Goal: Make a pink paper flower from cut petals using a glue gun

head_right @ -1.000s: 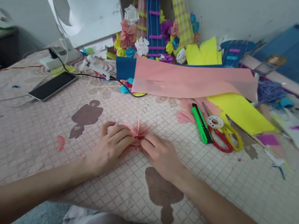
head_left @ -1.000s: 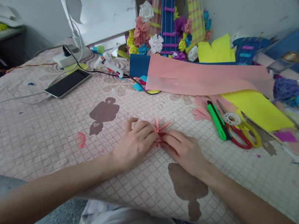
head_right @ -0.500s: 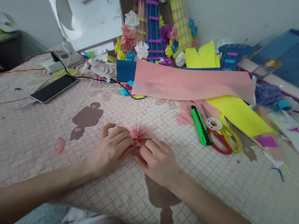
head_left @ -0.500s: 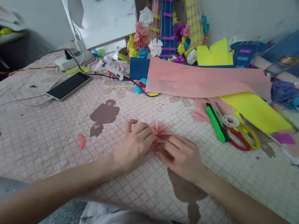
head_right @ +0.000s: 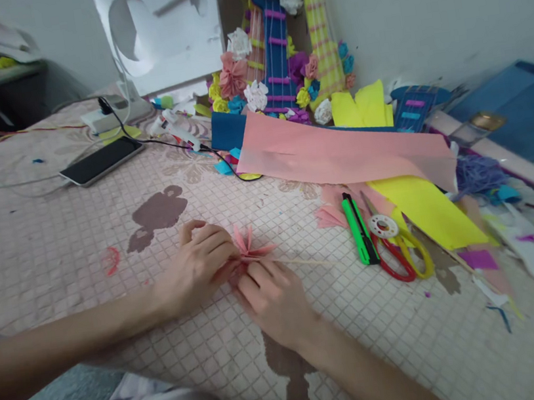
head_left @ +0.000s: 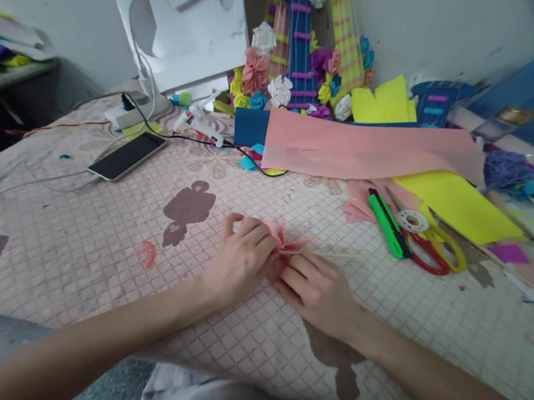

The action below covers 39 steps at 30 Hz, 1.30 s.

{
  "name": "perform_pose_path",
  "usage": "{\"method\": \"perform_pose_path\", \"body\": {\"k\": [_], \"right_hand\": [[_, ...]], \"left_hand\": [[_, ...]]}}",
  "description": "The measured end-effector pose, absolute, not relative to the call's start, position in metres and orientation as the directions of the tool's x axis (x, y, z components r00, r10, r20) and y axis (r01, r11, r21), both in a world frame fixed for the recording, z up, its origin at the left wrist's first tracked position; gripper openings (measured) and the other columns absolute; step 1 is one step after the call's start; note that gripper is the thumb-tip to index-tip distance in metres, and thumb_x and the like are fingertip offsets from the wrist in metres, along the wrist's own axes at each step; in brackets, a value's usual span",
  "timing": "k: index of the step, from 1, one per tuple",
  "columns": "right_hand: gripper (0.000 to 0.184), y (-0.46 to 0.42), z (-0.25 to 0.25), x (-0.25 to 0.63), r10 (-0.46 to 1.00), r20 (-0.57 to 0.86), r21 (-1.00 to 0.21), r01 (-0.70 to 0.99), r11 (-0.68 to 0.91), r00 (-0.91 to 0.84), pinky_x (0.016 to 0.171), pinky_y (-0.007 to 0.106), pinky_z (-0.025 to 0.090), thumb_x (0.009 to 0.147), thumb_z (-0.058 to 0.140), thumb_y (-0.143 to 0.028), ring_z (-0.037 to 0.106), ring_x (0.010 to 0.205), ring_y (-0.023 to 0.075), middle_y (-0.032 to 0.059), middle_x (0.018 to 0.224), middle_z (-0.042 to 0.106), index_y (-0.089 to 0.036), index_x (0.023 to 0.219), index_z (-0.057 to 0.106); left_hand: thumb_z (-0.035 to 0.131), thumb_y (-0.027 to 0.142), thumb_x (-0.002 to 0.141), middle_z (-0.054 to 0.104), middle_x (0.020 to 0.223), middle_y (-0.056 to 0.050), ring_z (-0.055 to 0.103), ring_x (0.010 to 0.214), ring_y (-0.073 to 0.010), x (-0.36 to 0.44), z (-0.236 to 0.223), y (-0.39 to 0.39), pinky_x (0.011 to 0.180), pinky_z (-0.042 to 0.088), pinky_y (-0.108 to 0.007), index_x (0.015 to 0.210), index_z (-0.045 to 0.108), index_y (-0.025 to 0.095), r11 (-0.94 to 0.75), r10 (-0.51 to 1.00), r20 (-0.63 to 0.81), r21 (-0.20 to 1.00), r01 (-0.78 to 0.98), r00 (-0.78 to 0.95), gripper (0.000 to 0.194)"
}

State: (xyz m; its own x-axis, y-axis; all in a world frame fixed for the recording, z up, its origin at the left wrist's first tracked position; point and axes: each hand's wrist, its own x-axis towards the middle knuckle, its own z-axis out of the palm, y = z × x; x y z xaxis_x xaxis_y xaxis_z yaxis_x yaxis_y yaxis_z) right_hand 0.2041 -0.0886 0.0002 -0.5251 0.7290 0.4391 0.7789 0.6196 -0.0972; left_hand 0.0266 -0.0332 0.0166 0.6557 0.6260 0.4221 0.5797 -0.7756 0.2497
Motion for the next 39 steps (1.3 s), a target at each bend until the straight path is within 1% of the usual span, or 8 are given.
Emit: {"method": "perform_pose_path", "body": {"k": [2, 5, 10, 16, 22, 28, 35, 39], "right_hand": [[0.014, -0.087, 0.005, 0.208, 0.734, 0.479, -0.167, 0.771, 0.615, -0.481, 0.069, 0.032, 0.045, 0.087, 0.055, -0.027, 0.054, 0.078, 0.0189, 0.0052, 0.077, 0.059, -0.017, 0.078, 0.061], [0.008, -0.083, 0.012, 0.215, 0.75, 0.537, -0.223, 0.793, 0.567, -0.386, 0.072, 0.033, 0.045, 0.087, 0.056, -0.023, 0.054, 0.081, 0.0189, 0.0064, 0.083, 0.06, -0.017, 0.083, 0.061], [0.01, -0.08, 0.013, 0.216, 0.788, 0.451, -0.243, 0.792, 0.56, -0.419, 0.075, 0.036, 0.043, 0.088, 0.054, -0.025, 0.052, 0.085, 0.0203, 0.0061, 0.087, 0.062, -0.018, 0.089, 0.061], [0.013, -0.08, 0.009, 0.215, 0.783, 0.405, -0.243, 0.771, 0.589, -0.472, 0.077, 0.036, 0.041, 0.09, 0.052, -0.026, 0.051, 0.087, 0.0202, 0.0052, 0.087, 0.063, -0.018, 0.085, 0.061], [0.015, -0.08, 0.009, 0.215, 0.772, 0.408, -0.249, 0.754, 0.608, -0.488, 0.075, 0.035, 0.04, 0.091, 0.05, -0.023, 0.051, 0.085, 0.0191, 0.0051, 0.085, 0.062, -0.017, 0.082, 0.06], [0.016, -0.08, 0.01, 0.215, 0.779, 0.399, -0.255, 0.757, 0.601, -0.484, 0.075, 0.035, 0.039, 0.092, 0.049, -0.024, 0.051, 0.084, 0.0191, 0.0047, 0.082, 0.061, -0.017, 0.081, 0.059], [0.015, -0.081, 0.008, 0.216, 0.777, 0.375, -0.244, 0.755, 0.608, -0.505, 0.075, 0.035, 0.039, 0.091, 0.048, -0.023, 0.052, 0.083, 0.0183, 0.0041, 0.082, 0.06, -0.018, 0.081, 0.059], [0.015, -0.083, 0.007, 0.216, 0.777, 0.376, -0.244, 0.755, 0.608, -0.504, 0.075, 0.034, 0.041, 0.092, 0.047, -0.02, 0.054, 0.081, 0.0174, 0.0042, 0.083, 0.06, -0.017, 0.084, 0.06]], "left_hand": [[0.049, 0.018, 0.09, 0.06, 0.082, -0.002, 0.05, 0.087, -0.0175, 0.025, 0.017, -0.034, 0.094, 0.025, -0.044, 0.081, 0.059, 0.017, -0.775, 0.627, 0.42, 0.256, 0.577, 0.656, 0.013], [0.049, 0.021, 0.091, 0.06, 0.084, -0.002, 0.05, 0.088, -0.0175, 0.024, 0.017, -0.037, 0.096, 0.024, -0.043, 0.082, 0.059, 0.017, -0.778, 0.625, 0.414, 0.265, 0.569, 0.662, 0.014], [0.048, 0.02, 0.091, 0.062, 0.085, -0.003, 0.051, 0.09, -0.0182, 0.024, 0.017, -0.042, 0.095, 0.025, -0.043, 0.083, 0.059, 0.017, -0.774, 0.632, 0.408, 0.289, 0.564, 0.659, 0.015], [0.045, 0.019, 0.092, 0.062, 0.087, -0.003, 0.052, 0.088, -0.0177, 0.022, 0.016, -0.048, 0.097, 0.025, -0.044, 0.085, 0.06, 0.017, -0.768, 0.639, 0.402, 0.301, 0.565, 0.655, 0.016], [0.051, 0.02, 0.089, 0.063, 0.09, -0.002, 0.053, 0.092, -0.0189, 0.019, 0.016, -0.053, 0.098, 0.024, -0.046, 0.089, 0.06, 0.019, -0.747, 0.664, 0.367, 0.31, 0.588, 0.651, 0.009], [0.051, 0.012, 0.086, 0.064, 0.093, -0.003, 0.054, 0.098, -0.0207, 0.017, 0.015, -0.049, 0.099, 0.023, -0.047, 0.09, 0.058, 0.018, -0.729, 0.685, 0.333, 0.31, 0.611, 0.648, 0.01], [0.052, 0.014, 0.087, 0.065, 0.097, -0.004, 0.051, 0.109, -0.0225, 0.023, 0.012, -0.037, 0.098, 0.024, -0.046, 0.092, 0.056, 0.018, -0.775, 0.625, 0.326, 0.363, 0.517, 0.709, 0.007], [0.051, 0.007, 0.082, 0.065, 0.097, -0.003, 0.05, 0.11, -0.0224, 0.021, 0.009, -0.035, 0.096, 0.026, -0.044, 0.096, 0.056, 0.019, -0.786, 0.602, 0.33, 0.403, 0.468, 0.727, 0.019]]}}
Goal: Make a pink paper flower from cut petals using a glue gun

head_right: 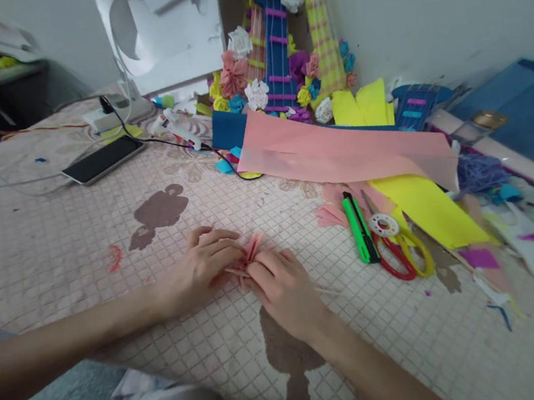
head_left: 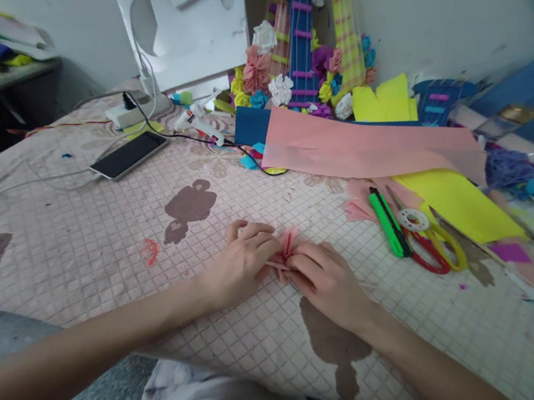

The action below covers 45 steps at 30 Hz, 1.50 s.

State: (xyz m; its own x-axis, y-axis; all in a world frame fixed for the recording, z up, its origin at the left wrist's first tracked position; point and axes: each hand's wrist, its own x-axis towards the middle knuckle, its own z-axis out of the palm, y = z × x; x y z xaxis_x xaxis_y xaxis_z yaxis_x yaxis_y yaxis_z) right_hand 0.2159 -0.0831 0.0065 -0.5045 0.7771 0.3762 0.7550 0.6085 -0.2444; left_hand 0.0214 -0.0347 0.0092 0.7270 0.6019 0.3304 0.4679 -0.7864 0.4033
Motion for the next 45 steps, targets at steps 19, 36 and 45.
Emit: {"method": "perform_pose_path", "body": {"k": [19, 36, 45], "right_hand": [[0.013, -0.085, 0.008, 0.224, 0.794, 0.371, -0.289, 0.753, 0.591, -0.481, 0.076, 0.034, 0.047, 0.09, 0.05, -0.021, 0.056, 0.085, 0.0179, 0.005, 0.088, 0.061, -0.018, 0.093, 0.063], [0.014, -0.085, 0.008, 0.228, 0.755, 0.348, -0.234, 0.728, 0.644, -0.556, 0.076, 0.034, 0.05, 0.09, 0.048, -0.017, 0.059, 0.086, 0.0181, 0.0059, 0.088, 0.063, -0.017, 0.091, 0.062], [0.016, -0.084, 0.008, 0.227, 0.804, 0.322, -0.332, 0.735, 0.591, -0.5, 0.073, 0.03, 0.051, 0.092, 0.046, -0.02, 0.058, 0.083, 0.0158, 0.0056, 0.091, 0.062, -0.017, 0.095, 0.062]], "left_hand": [[0.055, 0.018, 0.084, 0.063, 0.077, -0.001, 0.057, 0.073, -0.0138, 0.026, 0.021, -0.014, 0.075, 0.04, -0.03, 0.081, 0.059, 0.016, -0.77, 0.6, 0.25, 0.44, 0.463, 0.76, 0.006], [0.054, 0.028, 0.09, 0.062, 0.086, -0.002, 0.052, 0.085, -0.0169, 0.022, 0.023, -0.047, 0.081, 0.034, -0.035, 0.083, 0.059, 0.018, -0.794, 0.606, 0.361, 0.323, 0.515, 0.709, 0.014], [0.041, 0.024, 0.096, 0.061, 0.08, -0.003, 0.051, 0.081, -0.0174, 0.022, 0.015, -0.049, 0.083, 0.032, -0.038, 0.084, 0.061, 0.016, -0.799, 0.601, 0.381, 0.266, 0.539, 0.703, 0.025]]}}
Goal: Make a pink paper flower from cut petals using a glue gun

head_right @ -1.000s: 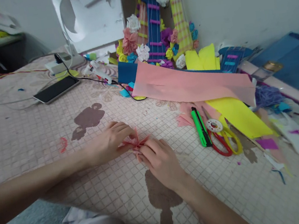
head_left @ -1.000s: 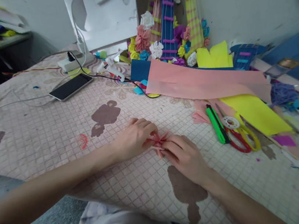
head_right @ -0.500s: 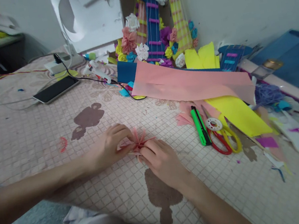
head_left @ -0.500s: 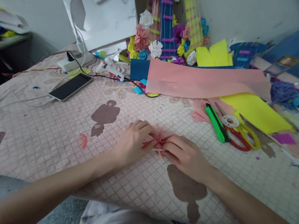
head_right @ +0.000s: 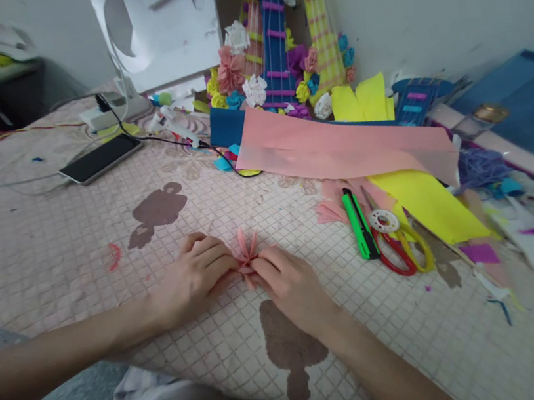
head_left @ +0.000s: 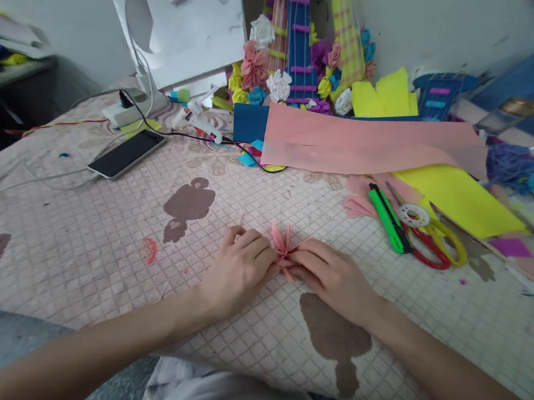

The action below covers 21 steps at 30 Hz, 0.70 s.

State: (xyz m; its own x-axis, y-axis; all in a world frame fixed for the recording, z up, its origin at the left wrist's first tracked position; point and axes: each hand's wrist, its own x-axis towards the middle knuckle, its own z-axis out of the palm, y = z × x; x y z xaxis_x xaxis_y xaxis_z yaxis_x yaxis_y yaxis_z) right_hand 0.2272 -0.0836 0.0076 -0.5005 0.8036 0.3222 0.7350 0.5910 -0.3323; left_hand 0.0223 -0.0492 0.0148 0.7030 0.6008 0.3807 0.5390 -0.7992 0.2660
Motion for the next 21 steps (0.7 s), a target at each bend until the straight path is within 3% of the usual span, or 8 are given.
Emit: {"method": "perform_pose_path", "body": {"k": [16, 21], "right_hand": [[0.014, -0.0845, 0.0081, 0.2268, 0.791, 0.396, -0.315, 0.74, 0.594, -0.467, 0.075, 0.031, 0.049, 0.091, 0.049, -0.019, 0.056, 0.084, 0.0166, 0.0064, 0.089, 0.061, -0.016, 0.092, 0.062], [0.014, -0.0887, 0.0114, 0.2184, 0.774, 0.447, -0.259, 0.763, 0.592, -0.449, 0.074, 0.034, 0.044, 0.086, 0.056, -0.023, 0.051, 0.081, 0.0186, 0.0046, 0.075, 0.058, -0.017, 0.075, 0.061]], "left_hand": [[0.046, 0.024, 0.093, 0.061, 0.082, -0.003, 0.051, 0.086, -0.0186, 0.0234, 0.0133, -0.0514, 0.086, 0.031, -0.04, 0.084, 0.059, 0.016, -0.787, 0.614, 0.412, 0.249, 0.565, 0.673, 0.017], [0.047, 0.024, 0.093, 0.059, 0.078, -0.002, 0.05, 0.082, -0.0175, 0.0238, 0.0116, -0.0513, 0.084, 0.032, -0.039, 0.081, 0.057, 0.016, -0.781, 0.622, 0.409, 0.253, 0.572, 0.668, 0.018]]}}
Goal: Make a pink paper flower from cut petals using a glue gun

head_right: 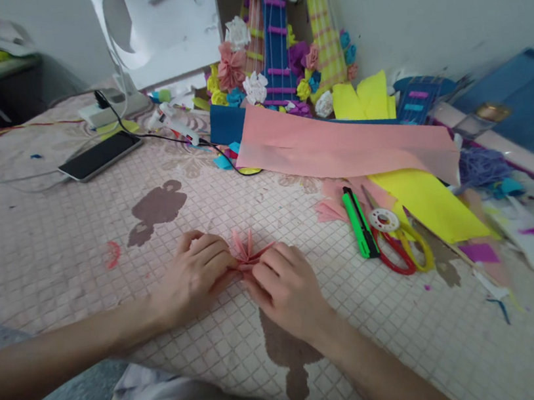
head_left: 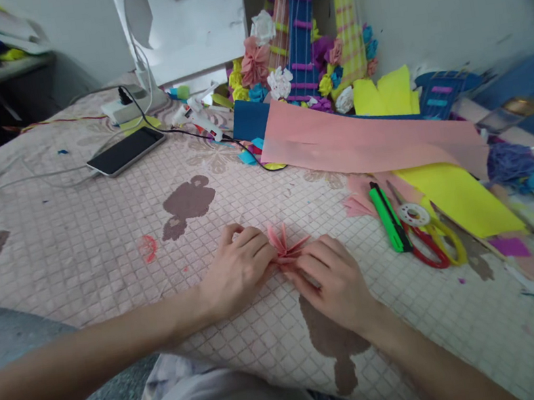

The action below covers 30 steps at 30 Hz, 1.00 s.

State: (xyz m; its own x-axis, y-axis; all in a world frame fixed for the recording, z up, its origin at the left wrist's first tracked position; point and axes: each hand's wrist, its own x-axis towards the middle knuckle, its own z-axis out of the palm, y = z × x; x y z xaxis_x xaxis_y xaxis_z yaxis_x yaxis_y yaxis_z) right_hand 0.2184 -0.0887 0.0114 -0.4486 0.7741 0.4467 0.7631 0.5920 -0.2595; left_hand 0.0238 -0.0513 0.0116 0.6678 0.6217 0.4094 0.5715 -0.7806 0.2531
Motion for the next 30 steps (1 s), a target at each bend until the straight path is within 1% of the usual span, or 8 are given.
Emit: {"method": "perform_pose_path", "body": {"k": [4, 7, 10, 17, 19, 21, 24, 30], "right_hand": [[0.018, -0.092, 0.01, 0.213, 0.79, 0.433, -0.153, 0.828, 0.539, -0.435, 0.069, 0.035, 0.04, 0.085, 0.057, -0.027, 0.048, 0.077, 0.0197, 0.0039, 0.069, 0.057, -0.017, 0.069, 0.059], [0.02, -0.094, 0.011, 0.213, 0.795, 0.43, -0.123, 0.844, 0.521, -0.428, 0.068, 0.035, 0.039, 0.085, 0.056, -0.024, 0.048, 0.076, 0.0195, 0.0037, 0.067, 0.057, -0.018, 0.067, 0.059], [0.02, -0.097, 0.01, 0.211, 0.796, 0.415, -0.142, 0.833, 0.535, -0.441, 0.069, 0.034, 0.04, 0.086, 0.055, -0.021, 0.048, 0.075, 0.0187, 0.0034, 0.067, 0.057, -0.018, 0.067, 0.059], [0.012, -0.103, 0.003, 0.201, 0.747, 0.404, -0.229, 0.732, 0.642, -0.528, 0.074, 0.033, 0.046, 0.086, 0.054, -0.02, 0.053, 0.08, 0.0188, 0.0058, 0.077, 0.059, -0.015, 0.079, 0.063], [0.012, -0.102, 0.007, 0.205, 0.75, 0.417, -0.272, 0.717, 0.642, -0.514, 0.073, 0.033, 0.046, 0.086, 0.056, -0.023, 0.053, 0.081, 0.0188, 0.0063, 0.078, 0.059, -0.015, 0.08, 0.063], [0.009, -0.099, 0.013, 0.212, 0.76, 0.466, -0.297, 0.729, 0.617, -0.454, 0.073, 0.034, 0.046, 0.085, 0.058, -0.024, 0.053, 0.081, 0.0188, 0.0066, 0.081, 0.059, -0.016, 0.084, 0.063], [0.005, -0.094, 0.02, 0.219, 0.768, 0.513, -0.277, 0.772, 0.572, -0.384, 0.075, 0.035, 0.044, 0.085, 0.059, -0.02, 0.052, 0.082, 0.0184, 0.0058, 0.086, 0.061, -0.017, 0.088, 0.062], [0.005, -0.09, 0.013, 0.217, 0.772, 0.455, -0.244, 0.771, 0.588, -0.444, 0.078, 0.037, 0.04, 0.087, 0.057, -0.022, 0.051, 0.087, 0.0196, 0.0047, 0.09, 0.062, -0.019, 0.089, 0.06]], "left_hand": [[0.048, 0.026, 0.093, 0.059, 0.077, -0.001, 0.05, 0.081, -0.0171, 0.024, 0.012, -0.052, 0.084, 0.032, -0.038, 0.079, 0.056, 0.016, -0.769, 0.635, 0.422, 0.273, 0.578, 0.647, 0.02], [0.049, 0.024, 0.092, 0.058, 0.077, -0.001, 0.05, 0.081, -0.0168, 0.023, 0.013, -0.052, 0.085, 0.032, -0.039, 0.078, 0.056, 0.016, -0.76, 0.647, 0.419, 0.286, 0.584, 0.637, 0.017], [0.05, 0.022, 0.09, 0.059, 0.077, -0.001, 0.051, 0.082, -0.0169, 0.023, 0.013, -0.052, 0.084, 0.032, -0.039, 0.077, 0.056, 0.016, -0.75, 0.659, 0.416, 0.297, 0.592, 0.626, 0.015], [0.051, 0.02, 0.088, 0.059, 0.074, -0.001, 0.051, 0.08, -0.0173, 0.025, 0.013, -0.053, 0.081, 0.033, -0.037, 0.074, 0.057, 0.016, -0.743, 0.667, 0.426, 0.317, 0.59, 0.611, 0.016], [0.051, 0.021, 0.089, 0.06, 0.075, -0.001, 0.051, 0.081, -0.0172, 0.024, 0.013, -0.053, 0.081, 0.033, -0.037, 0.075, 0.057, 0.016, -0.745, 0.665, 0.426, 0.326, 0.582, 0.613, 0.016], [0.053, 0.023, 0.089, 0.06, 0.076, -0.001, 0.051, 0.082, -0.0172, 0.022, 0.013, -0.053, 0.082, 0.033, -0.037, 0.076, 0.056, 0.016, -0.75, 0.66, 0.425, 0.329, 0.574, 0.619, 0.015], [0.053, 0.025, 0.089, 0.06, 0.077, -0.001, 0.052, 0.084, -0.0174, 0.02, 0.013, -0.053, 0.084, 0.032, -0.037, 0.077, 0.056, 0.017, -0.756, 0.654, 0.419, 0.317, 0.573, 0.63, 0.015], [0.048, 0.025, 0.093, 0.063, 0.084, -0.002, 0.052, 0.089, -0.0186, 0.02, 0.013, -0.055, 0.089, 0.03, -0.041, 0.083, 0.058, 0.017, -0.773, 0.63, 0.432, 0.272, 0.573, 0.645, 0.016]]}}
